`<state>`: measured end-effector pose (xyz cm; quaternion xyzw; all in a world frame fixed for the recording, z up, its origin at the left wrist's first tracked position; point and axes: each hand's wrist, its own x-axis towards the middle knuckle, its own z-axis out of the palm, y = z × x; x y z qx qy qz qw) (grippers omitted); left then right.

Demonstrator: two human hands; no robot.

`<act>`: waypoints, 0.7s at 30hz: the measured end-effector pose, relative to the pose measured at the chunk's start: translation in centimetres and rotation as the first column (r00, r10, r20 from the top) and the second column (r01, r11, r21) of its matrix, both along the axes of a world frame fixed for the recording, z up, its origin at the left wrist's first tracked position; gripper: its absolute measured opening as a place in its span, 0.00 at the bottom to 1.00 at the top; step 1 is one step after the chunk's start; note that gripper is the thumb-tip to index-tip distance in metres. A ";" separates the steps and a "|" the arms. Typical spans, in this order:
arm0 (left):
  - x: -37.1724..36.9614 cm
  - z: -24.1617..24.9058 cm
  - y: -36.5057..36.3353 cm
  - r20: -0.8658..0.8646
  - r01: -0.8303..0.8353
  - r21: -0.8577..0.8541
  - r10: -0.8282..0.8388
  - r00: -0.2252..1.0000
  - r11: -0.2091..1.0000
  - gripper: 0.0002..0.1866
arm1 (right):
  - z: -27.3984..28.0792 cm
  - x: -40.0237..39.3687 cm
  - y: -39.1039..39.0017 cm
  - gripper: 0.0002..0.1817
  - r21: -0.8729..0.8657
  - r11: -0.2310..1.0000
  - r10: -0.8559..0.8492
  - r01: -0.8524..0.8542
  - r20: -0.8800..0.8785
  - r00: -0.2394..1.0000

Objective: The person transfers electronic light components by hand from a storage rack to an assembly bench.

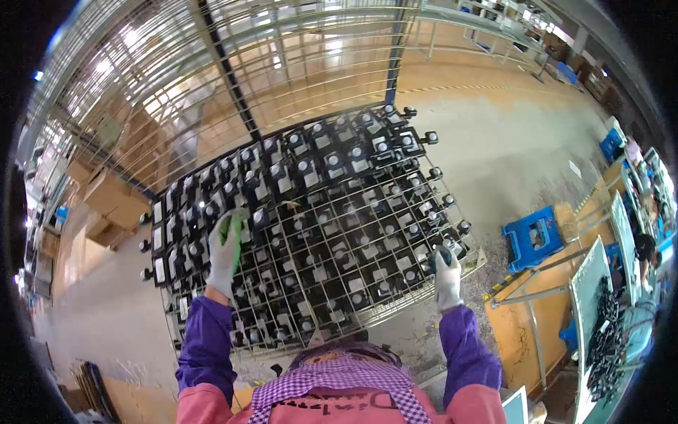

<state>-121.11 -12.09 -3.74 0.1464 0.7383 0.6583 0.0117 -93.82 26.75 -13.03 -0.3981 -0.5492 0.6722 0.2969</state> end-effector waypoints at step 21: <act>-29.4 -2.5 17.4 -0.172 0.124 -0.749 -0.370 0.913 0.651 0.23 | -8.7 -31.4 33.9 0.40 -0.505 0.860 -0.199 -0.076 -0.468 0.861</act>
